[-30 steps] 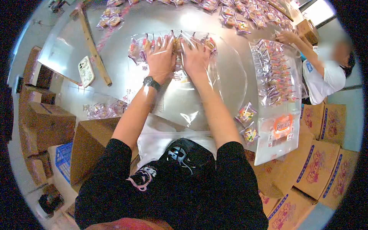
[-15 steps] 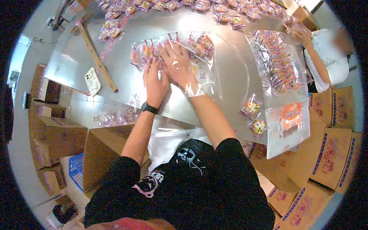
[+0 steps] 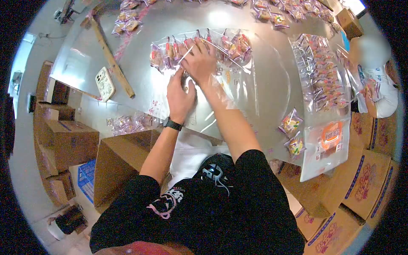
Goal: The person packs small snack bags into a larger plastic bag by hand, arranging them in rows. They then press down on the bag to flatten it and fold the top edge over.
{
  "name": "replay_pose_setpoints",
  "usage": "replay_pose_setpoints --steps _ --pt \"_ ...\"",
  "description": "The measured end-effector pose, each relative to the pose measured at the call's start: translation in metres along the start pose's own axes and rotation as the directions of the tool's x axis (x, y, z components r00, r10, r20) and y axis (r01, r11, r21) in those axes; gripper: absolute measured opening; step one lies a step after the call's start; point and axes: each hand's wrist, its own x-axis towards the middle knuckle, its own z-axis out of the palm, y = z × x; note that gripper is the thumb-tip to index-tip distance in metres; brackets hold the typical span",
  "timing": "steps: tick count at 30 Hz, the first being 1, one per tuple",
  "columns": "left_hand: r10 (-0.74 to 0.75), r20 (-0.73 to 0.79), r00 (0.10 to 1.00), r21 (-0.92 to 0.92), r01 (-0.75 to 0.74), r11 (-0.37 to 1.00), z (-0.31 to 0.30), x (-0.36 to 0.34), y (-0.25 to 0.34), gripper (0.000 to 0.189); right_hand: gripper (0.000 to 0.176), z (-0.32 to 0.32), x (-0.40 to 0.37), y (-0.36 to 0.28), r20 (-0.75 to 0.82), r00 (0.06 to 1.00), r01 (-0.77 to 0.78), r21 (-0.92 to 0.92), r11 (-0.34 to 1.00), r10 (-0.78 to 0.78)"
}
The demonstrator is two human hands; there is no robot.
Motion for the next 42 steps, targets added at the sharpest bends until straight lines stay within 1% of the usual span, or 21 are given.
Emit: replay_pose_setpoints --steps 3,4,7,9,10,13,15,16,19,20,23,24,26,28,31,32,35,36,39,40,42 --pt "0.05 0.075 0.996 0.127 -0.059 0.99 0.003 0.002 -0.006 0.05 0.044 0.009 0.002 0.004 -0.039 0.999 0.016 -0.055 0.998 -0.018" --pt "0.055 0.069 0.996 0.146 -0.065 0.987 0.004 0.003 -0.006 0.05 0.044 0.012 0.003 0.005 -0.057 0.998 0.025 -0.08 0.996 -0.029" --pt "0.075 0.061 0.995 0.188 -0.085 0.979 0.003 0.002 -0.001 0.05 0.053 0.003 0.004 0.004 0.063 0.998 0.004 -0.018 1.0 -0.003" --pt "0.1 0.062 0.993 0.183 -0.109 0.977 0.003 0.005 0.003 0.05 0.062 -0.019 0.003 0.0 0.126 0.991 -0.035 -0.044 0.998 0.04" --pt "0.131 0.067 0.989 0.235 -0.144 0.961 0.004 0.005 0.002 0.049 0.067 -0.033 -0.001 -0.004 0.161 0.985 -0.054 -0.057 0.997 0.063" --pt "0.211 0.1 0.972 0.378 -0.233 0.896 0.009 0.001 -0.009 0.046 0.072 -0.08 -0.03 -0.008 0.234 0.953 -0.202 0.006 0.979 0.195" --pt "0.256 0.123 0.959 0.46 -0.283 0.841 0.012 0.004 -0.009 0.044 0.07 -0.097 -0.059 -0.006 0.177 0.932 -0.329 0.056 0.943 0.315" --pt "0.232 0.094 0.968 0.358 -0.25 0.899 0.014 0.006 -0.004 0.043 0.069 -0.101 -0.07 -0.003 0.152 0.914 -0.391 0.083 0.916 0.376" --pt "0.479 0.144 0.866 0.129 -0.497 0.858 0.025 0.021 0.033 0.043 0.063 -0.097 -0.076 0.003 0.156 0.746 -0.662 0.29 0.692 0.648" --pt "0.515 0.198 0.834 0.119 -0.542 0.832 0.03 0.026 0.046 0.047 0.063 -0.1 -0.077 0.004 0.242 0.711 -0.701 0.319 0.638 0.66" --pt "0.57 0.223 0.791 0.211 -0.61 0.764 0.057 0.048 0.053 0.049 0.061 -0.108 -0.073 0.019 0.472 0.613 -0.79 0.381 0.481 0.633" --pt "0.562 0.301 0.771 0.302 -0.636 0.71 0.06 0.058 0.059 0.057 0.067 -0.101 -0.085 0.022 0.343 0.767 -0.64 0.345 0.687 0.542" --pt "0.596 0.262 0.759 0.327 -0.651 0.685 0.079 0.071 0.052 0.063 0.072 -0.09 -0.097 0.02 0.121 0.877 -0.478 0.137 0.867 0.464" --pt "0.625 0.26 0.736 0.355 -0.675 0.647 0.091 0.083 0.047 0.076 0.081 -0.102 -0.086 0.01 0.123 0.832 -0.552 0.1 0.828 0.54" --pt "0.596 0.347 0.724 0.41 -0.689 0.598 0.097 0.086 0.039 0.07 0.087 -0.121 -0.072 0.008 0.347 0.726 -0.669 0.153 0.728 0.594" --pt "0.632 0.265 0.728 0.423 -0.677 0.602 0.102 0.088 0.035 0.06 0.088 -0.121 -0.071 0.01 0.39 0.7 -0.683 0.125 0.719 0.598" --pt "0.542 0.132 0.83 0.334 -0.552 0.764 0.104 0.091 0.043 0.047 0.086 -0.128 -0.079 0.01 0.333 0.775 -0.613 0.192 0.766 0.537" --pt "0.566 0.114 0.816 0.399 -0.56 0.726 0.101 0.087 0.052 0.042 0.085 -0.126 -0.081 0.01 0.313 0.786 -0.602 0.184 0.777 0.534" --pt "0.593 0.173 0.786 0.461 -0.597 0.657 0.102 0.085 0.044 0.05 0.082 -0.115 -0.088 0.004 0.266 0.822 -0.555 0.183 0.811 0.503" --pt "0.56 0.22 0.799 0.464 -0.59 0.661 0.1 0.083 0.046 0.048 0.081 -0.113 -0.091 0.001 0.251 0.836 -0.536 0.192 0.822 0.487" --pt "0.587 0.164 0.793 0.448 -0.59 0.671 0.105 0.085 0.044 0.046 0.078 -0.109 -0.098 0.001 0.223 0.871 -0.479 0.186 0.858 0.438"
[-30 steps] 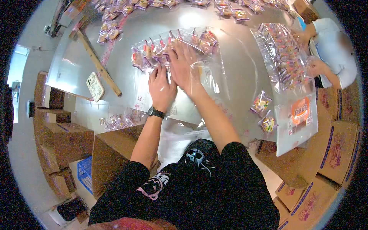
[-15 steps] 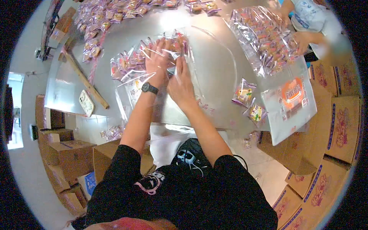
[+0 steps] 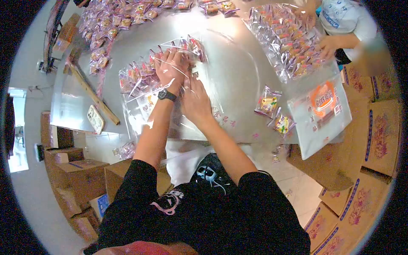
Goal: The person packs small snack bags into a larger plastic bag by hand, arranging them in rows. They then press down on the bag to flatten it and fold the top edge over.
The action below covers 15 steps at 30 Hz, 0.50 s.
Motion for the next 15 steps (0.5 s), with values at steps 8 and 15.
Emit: replay_pose_setpoints --steps 8,15 --pt "0.11 0.018 0.994 -0.157 -0.106 0.982 0.038 -0.021 0.015 0.056 0.051 -0.066 -0.052 -0.036 0.344 0.939 -0.056 0.105 0.993 0.017" --pt "0.03 0.344 0.938 -0.292 0.076 0.954 -0.076 -0.061 0.039 0.059 0.022 -0.148 -0.135 -0.026 0.299 0.91 0.189 0.317 0.929 -0.287"
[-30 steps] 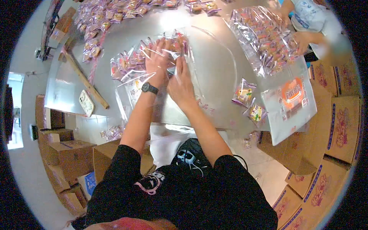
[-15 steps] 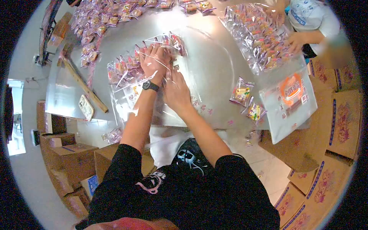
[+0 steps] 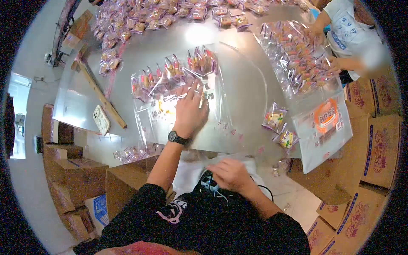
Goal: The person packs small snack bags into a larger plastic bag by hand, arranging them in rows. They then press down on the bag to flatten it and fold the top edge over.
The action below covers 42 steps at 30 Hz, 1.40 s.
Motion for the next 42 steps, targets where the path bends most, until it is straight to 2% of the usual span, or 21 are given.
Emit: replay_pose_setpoints --steps 1,4,5,8,9,14,17,19,23,26,27,28,31,34,37,40,42 --pt "-0.066 0.041 0.997 -0.003 0.066 0.998 -0.002 -0.01 -0.001 0.058 0.023 -0.006 -0.002 -0.008 -0.053 0.998 -0.026 -0.007 1.0 0.025" --pt "-0.164 0.029 0.986 -0.164 0.166 0.972 -0.009 -0.03 -0.007 0.057 0.025 -0.033 0.028 -0.011 -0.211 0.976 0.038 -0.042 0.998 -0.046" --pt "-0.212 0.055 0.976 -0.162 0.218 0.963 -0.012 -0.033 -0.009 0.058 0.025 -0.037 0.039 -0.007 -0.261 0.962 0.063 -0.089 0.994 -0.084" --pt "-0.256 -0.139 0.957 0.063 0.267 0.962 -0.005 -0.048 -0.02 0.055 0.024 -0.047 0.087 -0.005 -0.407 0.906 0.061 -0.146 0.987 -0.116" --pt "-0.314 -0.124 0.941 0.093 0.326 0.941 -0.003 -0.051 -0.023 0.06 0.024 -0.049 0.099 -0.007 -0.414 0.9 0.079 -0.144 0.986 -0.133" --pt "-0.351 -0.159 0.923 0.044 0.362 0.931 0.003 -0.053 -0.032 0.064 0.024 -0.046 0.136 -0.02 -0.397 0.894 0.168 -0.136 0.976 -0.209" --pt "-0.38 -0.12 0.917 0.04 0.387 0.921 -0.002 -0.05 -0.034 0.063 0.022 -0.056 0.157 -0.007 -0.385 0.908 0.111 -0.159 0.981 -0.165" --pt "-0.413 -0.105 0.905 0.015 0.417 0.909 -0.009 -0.044 -0.033 0.061 0.024 -0.072 0.177 0.015 -0.413 0.909 -0.031 -0.207 0.978 -0.058" --pt "-0.36 -0.158 0.92 -0.078 0.351 0.933 -0.016 -0.034 -0.036 0.06 0.043 -0.104 0.223 0.118 -0.413 0.899 -0.189 -0.059 0.98 0.149" --pt "-0.383 -0.178 0.906 -0.008 0.388 0.922 0.006 -0.036 -0.05 0.057 0.058 -0.113 0.25 0.21 -0.384 0.9 -0.306 -0.218 0.927 0.207" --pt "-0.402 -0.124 0.907 -0.03 0.402 0.915 0.003 -0.035 -0.049 0.06 0.062 -0.114 0.258 0.234 -0.391 0.896 -0.327 -0.264 0.907 0.21" --pt "-0.402 -0.107 0.909 -0.026 0.402 0.915 0.0 -0.034 -0.049 0.06 0.066 -0.114 0.271 0.246 -0.4 0.891 -0.35 -0.305 0.886 0.215" --pt "-0.402 -0.025 0.915 -0.002 0.402 0.915 -0.006 -0.034 -0.047 0.061 0.08 -0.105 0.309 0.28 -0.448 0.847 -0.502 -0.493 0.71 0.287" --pt "-0.408 -0.005 0.913 -0.03 0.408 0.913 -0.008 -0.034 -0.05 0.062 0.098 -0.101 0.352 0.323 -0.466 0.85 -0.481 -0.499 0.721 0.245" --pt "-0.421 0.032 0.906 -0.07 0.423 0.904 -0.012 -0.032 -0.052 0.063 0.117 -0.093 0.384 0.347 -0.462 0.758 -0.651 -0.489 0.581 0.46" --pt "-0.444 0.05 0.895 -0.093 0.447 0.89 -0.013 -0.028 -0.053 0.06 0.124 -0.073 0.408 0.363 -0.355 0.728 -0.67 -0.551 0.498 0.587" --pt "-0.454 0.06 0.889 -0.101 0.458 0.883 -0.013 -0.027 -0.053 0.058 0.13 -0.06 0.431 0.375 -0.322 0.792 -0.592 -0.611 0.525 0.518"
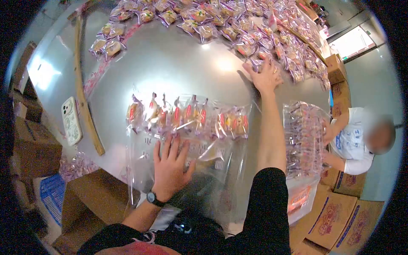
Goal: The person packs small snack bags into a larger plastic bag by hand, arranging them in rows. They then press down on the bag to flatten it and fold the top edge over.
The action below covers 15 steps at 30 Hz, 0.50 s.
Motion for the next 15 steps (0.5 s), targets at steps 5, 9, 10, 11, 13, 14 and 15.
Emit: replay_pose_setpoints --steps 5,9,10,11,13,14,15 --pt "-0.008 0.017 1.0 -0.036 0.009 0.999 -0.004 0.003 0.0 0.055 0.138 -0.002 0.035 -0.061 -0.006 0.991 0.134 -0.172 0.976 -0.137" --pt "-0.02 0.019 1.0 -0.047 0.021 0.999 -0.006 0.005 0.0 0.055 0.13 0.009 0.076 -0.079 -0.007 0.955 0.29 -0.182 0.94 -0.296" --pt "-0.029 0.027 0.999 -0.048 0.03 0.998 -0.006 0.006 0.001 0.055 0.129 0.014 0.085 -0.082 -0.005 0.94 0.337 -0.17 0.926 -0.342" --pt "-0.039 0.036 0.999 -0.049 0.041 0.998 -0.006 0.007 0.001 0.054 0.126 0.022 0.089 -0.085 -0.079 0.927 0.336 -0.259 0.905 -0.367" --pt "-0.054 0.047 0.997 -0.061 0.057 0.997 -0.006 0.006 0.001 0.053 0.124 0.032 0.108 -0.076 -0.104 0.901 0.394 -0.207 0.895 -0.421" --pt "-0.063 0.04 0.997 -0.073 0.066 0.995 -0.005 0.005 0.001 0.052 0.123 0.038 0.121 -0.074 -0.126 0.883 0.429 -0.175 0.886 -0.452" --pt "-0.074 0.028 0.997 -0.082 0.076 0.994 -0.004 0.006 0.0 0.052 0.112 0.04 0.124 -0.078 -0.252 0.81 0.482 -0.226 0.846 -0.529"
